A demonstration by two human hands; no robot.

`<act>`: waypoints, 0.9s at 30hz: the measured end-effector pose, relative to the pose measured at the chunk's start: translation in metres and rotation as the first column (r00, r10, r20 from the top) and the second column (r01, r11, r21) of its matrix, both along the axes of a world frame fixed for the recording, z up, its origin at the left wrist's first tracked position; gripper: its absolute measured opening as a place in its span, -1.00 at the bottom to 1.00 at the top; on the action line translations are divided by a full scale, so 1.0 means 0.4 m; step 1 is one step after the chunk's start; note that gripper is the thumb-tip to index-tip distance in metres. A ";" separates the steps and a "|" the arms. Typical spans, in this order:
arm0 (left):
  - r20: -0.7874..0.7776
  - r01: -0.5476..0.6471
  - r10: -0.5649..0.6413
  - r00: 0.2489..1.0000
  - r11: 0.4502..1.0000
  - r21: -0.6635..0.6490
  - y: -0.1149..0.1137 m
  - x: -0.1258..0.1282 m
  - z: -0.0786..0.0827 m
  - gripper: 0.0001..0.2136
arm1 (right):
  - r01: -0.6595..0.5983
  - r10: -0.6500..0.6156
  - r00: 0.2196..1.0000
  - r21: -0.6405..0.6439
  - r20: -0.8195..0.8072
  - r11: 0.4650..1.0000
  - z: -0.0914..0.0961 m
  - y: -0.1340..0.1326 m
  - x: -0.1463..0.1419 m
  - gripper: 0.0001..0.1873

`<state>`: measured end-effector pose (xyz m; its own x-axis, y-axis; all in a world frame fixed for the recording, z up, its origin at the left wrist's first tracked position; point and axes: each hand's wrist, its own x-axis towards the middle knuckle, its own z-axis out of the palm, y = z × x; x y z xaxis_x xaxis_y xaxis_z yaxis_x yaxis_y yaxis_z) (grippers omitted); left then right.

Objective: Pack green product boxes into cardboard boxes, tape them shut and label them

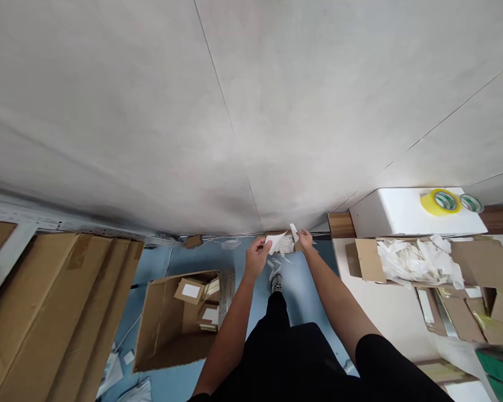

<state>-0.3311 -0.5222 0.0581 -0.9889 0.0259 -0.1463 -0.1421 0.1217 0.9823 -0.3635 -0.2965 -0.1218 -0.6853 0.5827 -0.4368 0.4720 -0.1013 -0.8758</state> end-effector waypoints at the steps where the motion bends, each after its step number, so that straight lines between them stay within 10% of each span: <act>1: 0.003 0.001 -0.001 1.000 1.000 -0.006 0.002 -0.005 0.000 -0.68 | 0.044 -0.044 0.999 0.005 0.014 0.999 0.004 0.013 -0.002 -0.66; 8: -0.053 0.098 -0.101 0.994 0.994 -0.057 0.106 -0.040 -0.012 -0.72 | 0.128 -0.136 0.987 -0.084 -0.090 0.988 0.105 0.111 0.116 -0.53; 15: -0.304 0.276 -0.298 0.905 0.954 -0.116 0.338 0.014 0.033 -0.78 | 0.063 -0.124 0.955 -0.225 -0.270 0.972 0.355 0.181 0.331 -0.56; 21: -0.433 0.510 -0.535 0.725 0.840 -0.185 0.572 0.217 0.097 -0.74 | 0.159 -0.254 0.869 -0.246 -0.425 0.956 0.556 0.277 0.554 -0.56; 27: -0.526 0.574 -0.622 0.580 0.770 -0.278 0.784 0.522 0.121 -0.44 | 0.363 -0.428 0.764 -0.227 -0.484 0.904 0.663 0.396 0.867 -0.68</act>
<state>-0.1225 -0.2088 0.1063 -0.6430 0.6558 0.3956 0.5553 0.0436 0.8305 -0.0165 -0.1383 0.1432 -0.5454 0.8208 -0.1698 -0.1443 -0.2915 -0.9456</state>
